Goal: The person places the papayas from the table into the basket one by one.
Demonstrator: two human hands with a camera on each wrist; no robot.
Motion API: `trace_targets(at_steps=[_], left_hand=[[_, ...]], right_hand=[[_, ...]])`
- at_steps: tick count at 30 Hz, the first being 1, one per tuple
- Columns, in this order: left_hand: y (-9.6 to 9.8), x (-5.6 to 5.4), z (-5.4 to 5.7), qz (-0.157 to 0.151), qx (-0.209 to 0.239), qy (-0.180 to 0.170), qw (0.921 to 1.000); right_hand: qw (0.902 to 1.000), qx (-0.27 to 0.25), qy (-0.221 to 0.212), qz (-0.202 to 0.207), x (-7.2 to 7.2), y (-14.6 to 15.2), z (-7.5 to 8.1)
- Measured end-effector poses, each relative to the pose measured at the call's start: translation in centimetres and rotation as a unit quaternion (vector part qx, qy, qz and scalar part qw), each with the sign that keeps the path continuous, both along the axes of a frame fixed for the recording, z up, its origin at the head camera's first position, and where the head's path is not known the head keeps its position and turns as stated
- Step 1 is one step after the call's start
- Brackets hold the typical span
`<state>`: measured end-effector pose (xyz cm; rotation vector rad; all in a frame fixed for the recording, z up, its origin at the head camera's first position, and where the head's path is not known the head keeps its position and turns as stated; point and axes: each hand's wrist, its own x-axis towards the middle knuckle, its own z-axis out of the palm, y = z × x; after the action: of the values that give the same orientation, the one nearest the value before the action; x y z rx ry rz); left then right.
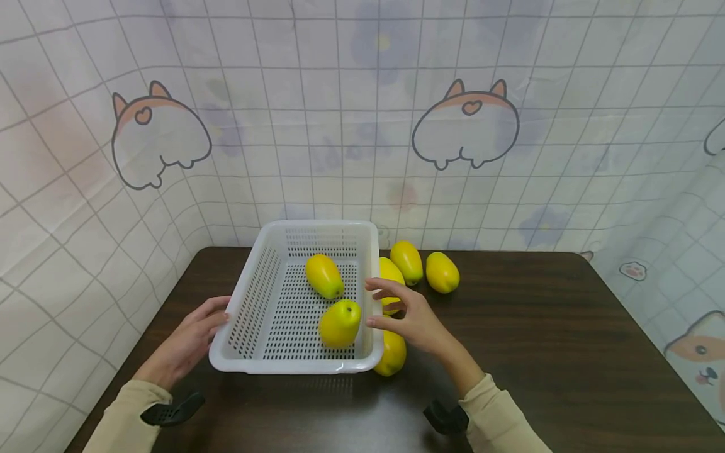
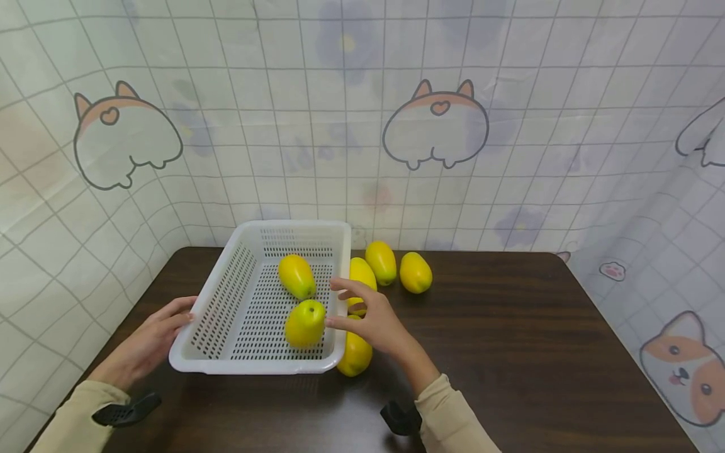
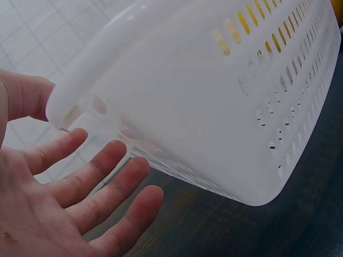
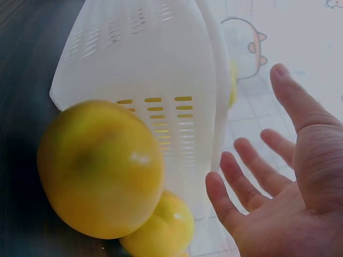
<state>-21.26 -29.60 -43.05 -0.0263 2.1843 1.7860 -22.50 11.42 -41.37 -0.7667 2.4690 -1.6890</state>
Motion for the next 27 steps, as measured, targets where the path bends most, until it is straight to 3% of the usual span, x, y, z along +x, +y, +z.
trace_targets(at_steps=[27], left_hand=[[-0.1, -0.1, -0.1, -0.005, -0.002, 0.001, 1.0000]], right_hand=[[0.9987, 0.023, 0.021, -0.040, 0.7, 2.1, -0.1]])
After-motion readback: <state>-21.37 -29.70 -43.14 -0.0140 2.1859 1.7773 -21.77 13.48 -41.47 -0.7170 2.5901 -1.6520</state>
